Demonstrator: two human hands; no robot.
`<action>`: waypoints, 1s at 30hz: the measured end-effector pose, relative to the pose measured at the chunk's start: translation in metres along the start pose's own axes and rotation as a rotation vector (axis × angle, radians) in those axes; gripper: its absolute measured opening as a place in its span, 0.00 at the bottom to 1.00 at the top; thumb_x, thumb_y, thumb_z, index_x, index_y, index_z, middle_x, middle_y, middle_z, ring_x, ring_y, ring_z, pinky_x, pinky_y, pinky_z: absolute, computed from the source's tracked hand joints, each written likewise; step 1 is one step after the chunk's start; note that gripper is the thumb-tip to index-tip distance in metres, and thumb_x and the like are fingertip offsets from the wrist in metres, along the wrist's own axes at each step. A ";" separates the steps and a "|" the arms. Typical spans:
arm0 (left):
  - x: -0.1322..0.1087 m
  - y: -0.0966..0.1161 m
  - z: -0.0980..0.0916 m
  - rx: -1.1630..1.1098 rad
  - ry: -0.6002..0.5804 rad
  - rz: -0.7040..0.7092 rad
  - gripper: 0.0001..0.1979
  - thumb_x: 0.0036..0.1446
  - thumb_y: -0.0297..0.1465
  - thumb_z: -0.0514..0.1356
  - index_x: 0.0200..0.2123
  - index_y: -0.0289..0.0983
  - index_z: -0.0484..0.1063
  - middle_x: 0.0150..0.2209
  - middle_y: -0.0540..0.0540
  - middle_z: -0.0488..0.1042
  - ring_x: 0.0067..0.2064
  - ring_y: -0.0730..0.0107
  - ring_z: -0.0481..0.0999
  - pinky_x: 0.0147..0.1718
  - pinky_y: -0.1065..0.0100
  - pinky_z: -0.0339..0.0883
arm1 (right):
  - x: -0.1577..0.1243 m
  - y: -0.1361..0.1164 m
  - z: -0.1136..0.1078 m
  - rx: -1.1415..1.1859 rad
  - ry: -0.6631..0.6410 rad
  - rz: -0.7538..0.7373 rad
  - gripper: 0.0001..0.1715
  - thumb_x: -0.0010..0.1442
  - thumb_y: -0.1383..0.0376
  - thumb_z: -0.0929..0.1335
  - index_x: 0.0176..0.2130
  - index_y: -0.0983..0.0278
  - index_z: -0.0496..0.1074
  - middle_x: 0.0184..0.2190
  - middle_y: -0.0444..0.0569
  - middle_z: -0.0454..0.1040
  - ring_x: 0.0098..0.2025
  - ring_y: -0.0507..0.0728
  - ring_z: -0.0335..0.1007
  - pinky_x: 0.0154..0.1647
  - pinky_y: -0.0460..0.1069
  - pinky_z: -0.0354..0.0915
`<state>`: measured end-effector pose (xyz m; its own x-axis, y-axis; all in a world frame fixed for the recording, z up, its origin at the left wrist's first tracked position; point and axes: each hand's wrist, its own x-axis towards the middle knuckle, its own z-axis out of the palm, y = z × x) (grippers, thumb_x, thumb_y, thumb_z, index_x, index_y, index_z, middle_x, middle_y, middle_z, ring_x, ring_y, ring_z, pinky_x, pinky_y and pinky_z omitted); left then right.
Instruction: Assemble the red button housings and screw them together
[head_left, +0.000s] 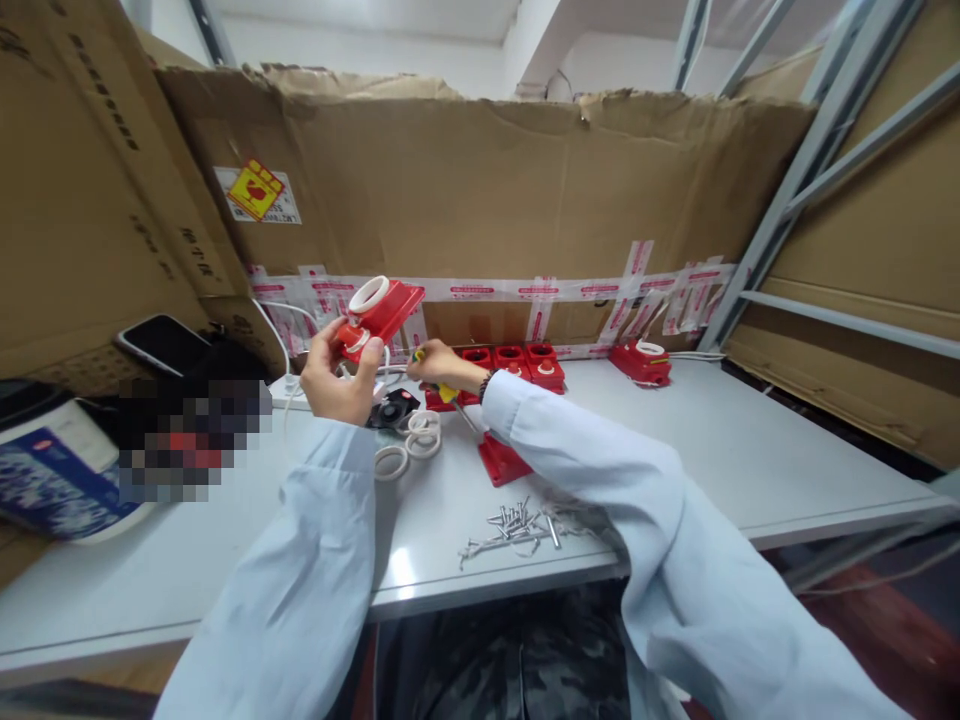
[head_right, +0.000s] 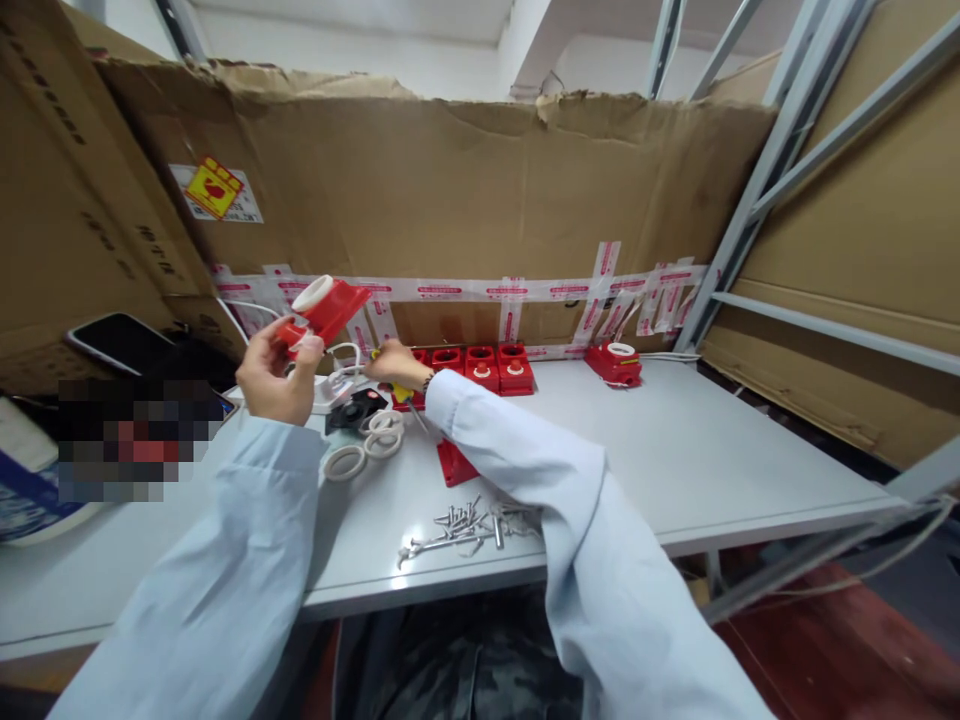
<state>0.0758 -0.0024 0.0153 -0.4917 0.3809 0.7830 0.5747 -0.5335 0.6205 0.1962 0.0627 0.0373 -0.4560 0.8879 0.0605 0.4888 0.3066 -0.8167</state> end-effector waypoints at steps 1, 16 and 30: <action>-0.001 -0.001 0.001 0.003 -0.016 0.011 0.29 0.47 0.41 0.61 0.50 0.32 0.67 0.41 0.41 0.75 0.40 0.65 0.76 0.42 0.66 0.69 | -0.003 -0.003 -0.012 0.011 0.021 -0.019 0.02 0.47 0.71 0.66 0.27 0.67 0.68 0.19 0.45 0.70 0.19 0.50 0.65 0.18 0.43 0.62; -0.078 0.039 0.030 0.062 -0.815 0.166 0.23 0.49 0.41 0.61 0.47 0.36 0.67 0.45 0.42 0.74 0.45 0.60 0.74 0.47 0.62 0.66 | -0.140 0.099 -0.144 -0.290 0.320 -0.282 0.21 0.51 0.51 0.68 0.37 0.65 0.73 0.33 0.49 0.75 0.35 0.56 0.70 0.38 0.51 0.63; -0.105 0.038 0.034 0.053 -0.960 0.194 0.25 0.49 0.39 0.62 0.49 0.37 0.62 0.47 0.40 0.73 0.46 0.57 0.74 0.45 0.58 0.69 | -0.144 0.109 -0.131 -0.228 0.060 -0.417 0.28 0.47 0.51 0.71 0.44 0.64 0.70 0.40 0.49 0.74 0.41 0.55 0.69 0.44 0.50 0.62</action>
<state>0.1713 -0.0374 -0.0417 0.3417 0.7548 0.5599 0.6299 -0.6261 0.4597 0.4127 0.0131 0.0147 -0.6074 0.6896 0.3944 0.4269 0.7020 -0.5700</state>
